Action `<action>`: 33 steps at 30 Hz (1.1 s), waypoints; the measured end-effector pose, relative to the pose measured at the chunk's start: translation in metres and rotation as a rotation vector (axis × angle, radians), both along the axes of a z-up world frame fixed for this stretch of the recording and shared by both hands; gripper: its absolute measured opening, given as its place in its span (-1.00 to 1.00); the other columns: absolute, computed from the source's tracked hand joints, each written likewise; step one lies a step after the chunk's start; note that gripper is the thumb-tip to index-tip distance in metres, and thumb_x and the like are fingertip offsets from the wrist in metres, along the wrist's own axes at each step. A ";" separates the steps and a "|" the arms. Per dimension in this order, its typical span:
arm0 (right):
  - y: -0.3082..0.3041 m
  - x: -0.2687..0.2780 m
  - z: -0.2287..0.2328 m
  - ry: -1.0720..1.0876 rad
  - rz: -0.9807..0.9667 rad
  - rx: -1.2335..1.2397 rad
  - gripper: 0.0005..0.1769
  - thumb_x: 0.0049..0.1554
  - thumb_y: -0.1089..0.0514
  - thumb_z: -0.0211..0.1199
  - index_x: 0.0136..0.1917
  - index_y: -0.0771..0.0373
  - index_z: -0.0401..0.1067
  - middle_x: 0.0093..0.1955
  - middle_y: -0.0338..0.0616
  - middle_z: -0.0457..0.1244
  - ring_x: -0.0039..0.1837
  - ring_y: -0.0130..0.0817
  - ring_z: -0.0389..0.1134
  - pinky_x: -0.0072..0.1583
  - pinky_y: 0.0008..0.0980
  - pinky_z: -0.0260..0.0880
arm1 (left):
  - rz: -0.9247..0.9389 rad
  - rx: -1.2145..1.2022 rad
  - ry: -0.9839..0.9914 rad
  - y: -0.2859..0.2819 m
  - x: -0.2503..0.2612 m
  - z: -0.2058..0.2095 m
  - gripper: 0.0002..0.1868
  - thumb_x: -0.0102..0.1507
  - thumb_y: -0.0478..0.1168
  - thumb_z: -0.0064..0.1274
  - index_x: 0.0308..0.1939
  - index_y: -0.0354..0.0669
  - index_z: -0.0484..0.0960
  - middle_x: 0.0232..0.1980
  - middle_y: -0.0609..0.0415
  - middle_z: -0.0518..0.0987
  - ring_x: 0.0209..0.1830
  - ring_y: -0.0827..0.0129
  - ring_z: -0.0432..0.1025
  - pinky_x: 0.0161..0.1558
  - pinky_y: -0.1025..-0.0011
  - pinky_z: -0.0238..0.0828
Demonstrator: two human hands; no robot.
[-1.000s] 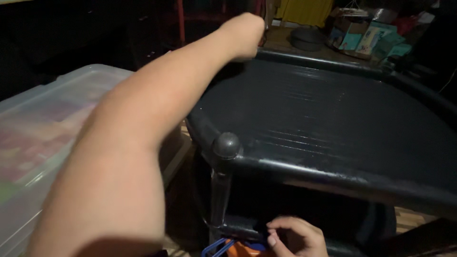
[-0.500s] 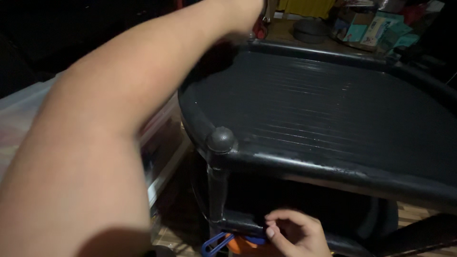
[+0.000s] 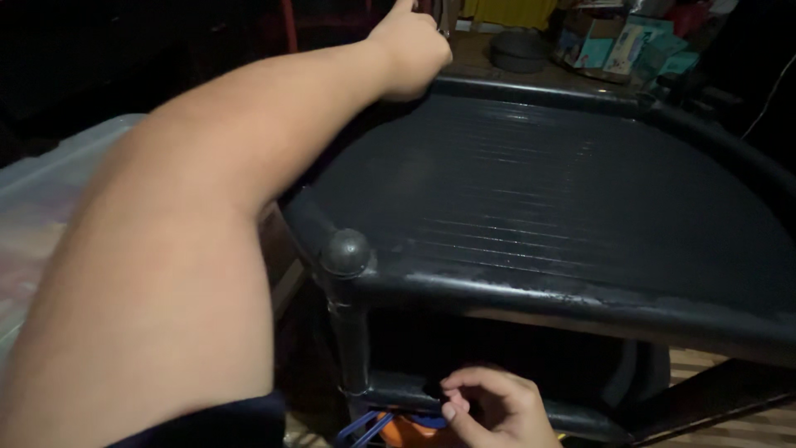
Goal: The person sits on the floor and wipes the interior and exterior surfaces of a black plastic utility cart using a white cloth. They clean the shelves and the top surface, moving the cloth around to reach different areas.
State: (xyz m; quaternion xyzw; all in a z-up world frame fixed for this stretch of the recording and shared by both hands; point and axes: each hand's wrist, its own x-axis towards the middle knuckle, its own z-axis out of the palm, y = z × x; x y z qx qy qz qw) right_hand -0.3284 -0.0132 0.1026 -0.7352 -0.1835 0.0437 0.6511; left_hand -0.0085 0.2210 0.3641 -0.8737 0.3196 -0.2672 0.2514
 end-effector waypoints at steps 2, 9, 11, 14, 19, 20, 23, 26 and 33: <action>-0.001 -0.001 0.002 -0.026 0.009 0.015 -0.76 -0.04 0.37 0.48 -0.05 0.38 0.62 -0.21 -0.09 0.45 -0.12 -0.46 0.48 -0.03 -0.41 0.55 | -0.071 0.034 0.024 0.005 -0.007 0.002 -0.81 0.13 -0.28 0.15 -0.20 0.01 0.76 -0.22 0.03 0.66 0.05 0.11 0.50 0.31 -0.19 0.03; -0.003 -0.006 0.004 -0.034 0.026 -0.011 -0.76 -0.03 0.39 0.47 -0.03 0.40 0.62 -0.21 -0.10 0.43 -0.14 -0.50 0.45 -0.04 -0.47 0.51 | -0.052 -0.239 0.085 0.039 -0.021 0.002 -0.86 0.16 -0.16 0.17 -0.22 0.06 0.75 -0.18 0.04 0.65 0.05 0.11 0.50 0.23 -0.15 0.16; -0.003 -0.005 0.002 -0.042 0.037 0.030 -0.75 -0.02 0.40 0.46 -0.02 0.41 0.61 -0.18 -0.09 0.43 -0.13 -0.50 0.44 -0.03 -0.47 0.50 | -0.049 -0.628 0.225 0.041 -0.016 0.007 -0.88 0.27 -0.12 0.12 -0.14 0.08 0.70 -0.13 0.11 0.64 -0.02 0.21 0.56 0.14 0.00 0.45; -0.002 -0.003 0.000 -0.015 0.044 0.047 -0.75 -0.01 0.40 0.45 -0.02 0.42 0.61 -0.15 -0.08 0.44 -0.10 -0.49 0.45 -0.02 -0.45 0.51 | -0.074 -0.594 0.179 0.031 -0.011 0.005 -0.81 0.25 -0.16 0.12 -0.08 0.16 0.74 -0.09 0.17 0.63 0.03 0.22 0.52 0.18 0.01 0.38; -0.006 -0.002 -0.003 0.027 0.030 0.016 -0.73 -0.02 0.39 0.47 0.00 0.41 0.61 -0.13 -0.08 0.45 -0.10 -0.48 0.44 -0.01 -0.44 0.51 | -0.003 -0.059 -0.049 0.023 -0.019 -0.008 -0.87 0.23 -0.12 0.20 -0.17 0.15 0.81 -0.21 0.19 0.69 0.12 0.25 0.41 0.27 -0.10 0.02; -0.005 -0.002 -0.003 0.038 0.028 0.038 -0.73 -0.02 0.39 0.46 0.00 0.41 0.61 -0.12 -0.07 0.45 -0.08 -0.47 0.45 0.00 -0.43 0.52 | 0.008 -0.011 -0.072 0.027 -0.023 -0.008 -0.86 0.24 -0.11 0.20 -0.16 0.15 0.81 -0.21 0.17 0.69 0.13 0.25 0.41 0.26 -0.07 0.04; -0.002 -0.002 -0.002 0.052 0.033 0.087 -0.73 -0.02 0.39 0.46 0.00 0.41 0.61 -0.10 -0.07 0.45 -0.05 -0.44 0.47 0.01 -0.41 0.55 | 0.017 -0.118 -0.072 0.042 -0.034 -0.001 -0.77 0.11 -0.07 0.25 -0.15 0.14 0.79 -0.20 0.17 0.68 0.07 0.22 0.43 0.18 -0.06 0.16; -0.001 -0.004 0.001 0.047 0.029 0.049 -0.74 -0.02 0.37 0.46 0.00 0.38 0.61 -0.12 -0.08 0.45 -0.06 -0.44 0.48 0.00 -0.40 0.57 | 0.143 -0.227 0.052 0.072 -0.043 0.015 -0.76 0.18 -0.09 0.25 -0.09 0.03 0.79 -0.10 -0.06 0.65 -0.04 0.05 0.51 -0.06 0.02 0.44; 0.002 -0.007 0.011 0.155 -0.029 -0.087 -0.75 -0.01 0.31 0.47 -0.01 0.31 0.65 -0.17 -0.13 0.45 -0.11 -0.48 0.48 -0.02 -0.43 0.58 | 0.133 -0.610 0.151 0.074 -0.030 0.027 -0.78 0.20 -0.11 0.24 -0.08 0.08 0.76 -0.15 0.02 0.69 -0.21 0.16 0.58 -0.16 0.13 0.48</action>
